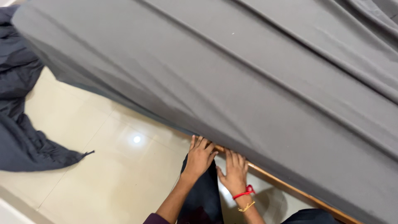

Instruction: The person puts a grey fitted sheet over a mattress, tucking the corners and edges securely under the mattress frame all around the bed.

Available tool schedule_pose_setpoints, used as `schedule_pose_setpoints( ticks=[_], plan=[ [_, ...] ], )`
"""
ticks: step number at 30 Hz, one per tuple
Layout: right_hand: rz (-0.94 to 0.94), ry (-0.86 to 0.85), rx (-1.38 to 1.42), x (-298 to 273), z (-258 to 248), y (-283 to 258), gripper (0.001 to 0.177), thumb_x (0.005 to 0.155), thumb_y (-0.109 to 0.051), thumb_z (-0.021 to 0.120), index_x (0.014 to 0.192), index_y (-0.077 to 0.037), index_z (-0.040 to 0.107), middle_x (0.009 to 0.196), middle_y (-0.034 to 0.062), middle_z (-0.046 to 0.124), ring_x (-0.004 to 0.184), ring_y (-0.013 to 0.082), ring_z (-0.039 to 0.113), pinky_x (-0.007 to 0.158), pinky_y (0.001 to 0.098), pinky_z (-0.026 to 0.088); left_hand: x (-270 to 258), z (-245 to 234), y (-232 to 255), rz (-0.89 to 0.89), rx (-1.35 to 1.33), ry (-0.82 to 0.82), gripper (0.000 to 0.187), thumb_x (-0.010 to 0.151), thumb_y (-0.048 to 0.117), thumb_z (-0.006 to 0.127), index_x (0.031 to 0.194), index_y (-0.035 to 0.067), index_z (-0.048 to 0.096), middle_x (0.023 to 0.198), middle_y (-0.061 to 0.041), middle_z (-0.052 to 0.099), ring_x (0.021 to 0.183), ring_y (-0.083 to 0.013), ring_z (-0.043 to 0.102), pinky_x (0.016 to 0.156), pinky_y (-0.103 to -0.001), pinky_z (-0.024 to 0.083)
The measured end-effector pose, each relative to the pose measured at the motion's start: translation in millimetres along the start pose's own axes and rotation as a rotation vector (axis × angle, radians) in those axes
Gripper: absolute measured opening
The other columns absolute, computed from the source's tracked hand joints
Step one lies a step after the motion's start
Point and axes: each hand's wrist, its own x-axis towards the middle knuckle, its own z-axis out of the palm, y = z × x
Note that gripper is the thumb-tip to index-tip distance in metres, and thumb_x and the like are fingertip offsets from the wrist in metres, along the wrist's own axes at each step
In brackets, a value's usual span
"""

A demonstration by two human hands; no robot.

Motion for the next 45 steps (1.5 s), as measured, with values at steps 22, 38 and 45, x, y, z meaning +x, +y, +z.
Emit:
schedule_pose_setpoints(
  ticks=[22,38,45],
  plan=[
    [-0.257,0.005,-0.022,53.3,8.9,-60.4,0.089,0.071,-0.027,0.082,0.145,0.003,0.044,0.145,0.0193,0.052,0.135,0.0345,0.050,0.113,0.0468,0.036,7.3,-32.9,-47.1,0.040,0.074,0.162,0.047,0.081,0.029,0.078,0.124,0.012,0.069,0.133,-0.021,0.058,0.135,-0.0396,0.046,0.116,-0.056,0.036],
    [-0.345,0.092,0.179,15.3,-5.5,-45.8,0.077,0.081,-0.021,0.075,0.147,0.004,0.044,0.148,0.0222,0.049,0.139,0.0384,0.045,0.119,0.0477,0.033,-19.6,-43.9,-30.5,0.139,0.108,0.312,0.039,0.086,0.011,0.071,0.123,0.001,0.067,0.131,-0.011,0.066,0.130,-0.0326,0.059,0.112,-0.045,0.045],
    [-0.223,-0.017,0.014,47.9,20.2,-51.0,0.083,0.071,-0.023,0.080,0.144,0.003,0.047,0.148,0.0203,0.050,0.139,0.0352,0.045,0.114,0.0455,0.036,10.0,-24.6,-25.0,0.120,0.097,0.305,0.040,0.081,0.015,0.071,0.116,-0.003,0.067,0.119,-0.019,0.066,0.122,-0.0378,0.058,0.111,-0.051,0.043]
  ],
)
